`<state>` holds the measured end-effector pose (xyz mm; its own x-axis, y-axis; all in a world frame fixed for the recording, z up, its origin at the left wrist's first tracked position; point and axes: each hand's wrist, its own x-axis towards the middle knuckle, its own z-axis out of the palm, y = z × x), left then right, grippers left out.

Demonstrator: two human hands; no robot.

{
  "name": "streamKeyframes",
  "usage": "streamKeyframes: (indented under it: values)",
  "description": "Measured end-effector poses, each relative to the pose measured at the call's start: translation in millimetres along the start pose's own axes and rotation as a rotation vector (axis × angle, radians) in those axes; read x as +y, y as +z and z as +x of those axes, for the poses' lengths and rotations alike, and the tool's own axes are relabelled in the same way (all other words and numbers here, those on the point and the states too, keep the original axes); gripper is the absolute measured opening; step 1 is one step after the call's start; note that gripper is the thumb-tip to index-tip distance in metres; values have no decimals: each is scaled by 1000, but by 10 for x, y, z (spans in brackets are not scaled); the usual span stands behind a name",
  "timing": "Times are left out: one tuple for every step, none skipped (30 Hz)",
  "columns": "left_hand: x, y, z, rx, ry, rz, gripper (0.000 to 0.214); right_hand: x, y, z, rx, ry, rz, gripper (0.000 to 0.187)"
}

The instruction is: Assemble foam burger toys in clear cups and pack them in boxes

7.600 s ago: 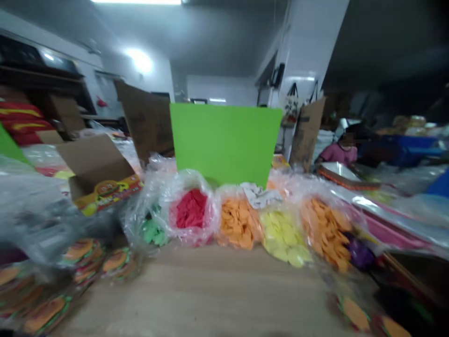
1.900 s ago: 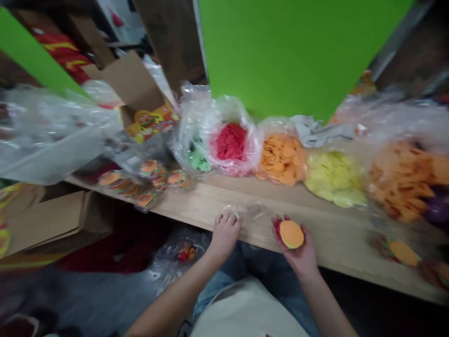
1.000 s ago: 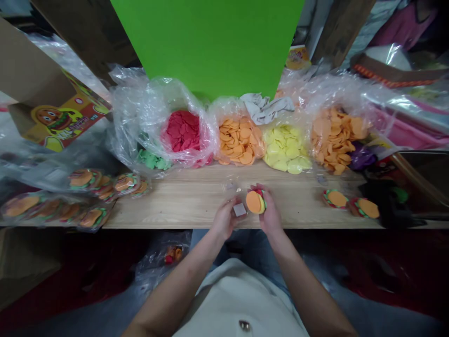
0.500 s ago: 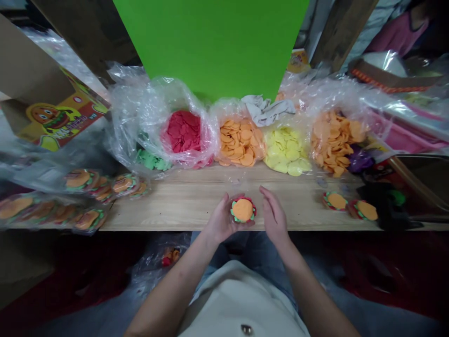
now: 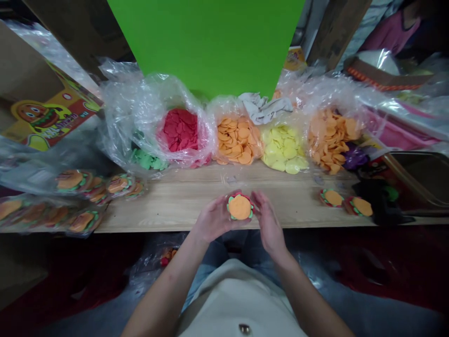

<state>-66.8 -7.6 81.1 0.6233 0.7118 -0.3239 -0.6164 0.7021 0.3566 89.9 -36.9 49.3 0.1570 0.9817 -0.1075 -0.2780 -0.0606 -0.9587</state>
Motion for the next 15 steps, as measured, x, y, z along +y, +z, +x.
streamKeyframes:
  values:
    - [-1, 3, -5, -10, 9, 8, 39, -11, 22, 2, 13, 93, 95, 44]
    - [-9, 5, -7, -15, 23, 23, 39, -22, 46, 4, 13, 161, 160, 44]
    - [-23, 5, -10, -20, 43, 43, 38, -32, 71, 3, 14, 200, 198, 43]
    - [-41, 5, -13, -28, 67, 68, 38, -41, 97, -3, 24, 214, 218, 42]
    - [-61, 5, -17, -38, 92, 98, 41, -47, 126, -13, 42, 214, 231, 40]
    - [-81, 5, -22, -44, 115, 136, 46, -51, 156, -27, 62, 212, 245, 40]
    - [-100, 5, -27, -43, 132, 179, 52, -52, 187, -44, 79, 215, 261, 39]
    - [-117, 5, -32, -33, 145, 223, 57, -52, 217, -63, 87, 224, 278, 40]
    - [-129, 4, -36, -16, 151, 264, 61, -51, 245, -82, 85, 236, 291, 40]
    - [-138, 1, -39, 5, 154, 298, 62, -50, 268, -100, 78, 245, 300, 41]
    - [-142, -5, -42, 26, 158, 321, 63, -49, 284, -115, 70, 249, 304, 42]
    - [-141, -14, -46, 42, 161, 334, 63, -48, 289, -126, 60, 250, 304, 42]
    - [-137, -26, -52, 50, 164, 338, 62, -48, 281, -133, 46, 252, 304, 42]
    - [-128, -42, -60, 50, 161, 335, 61, -49, 258, -133, 25, 262, 308, 43]
    - [-118, -61, -72, 39, 149, 323, 60, -50, 222, -127, -6, 283, 320, 43]
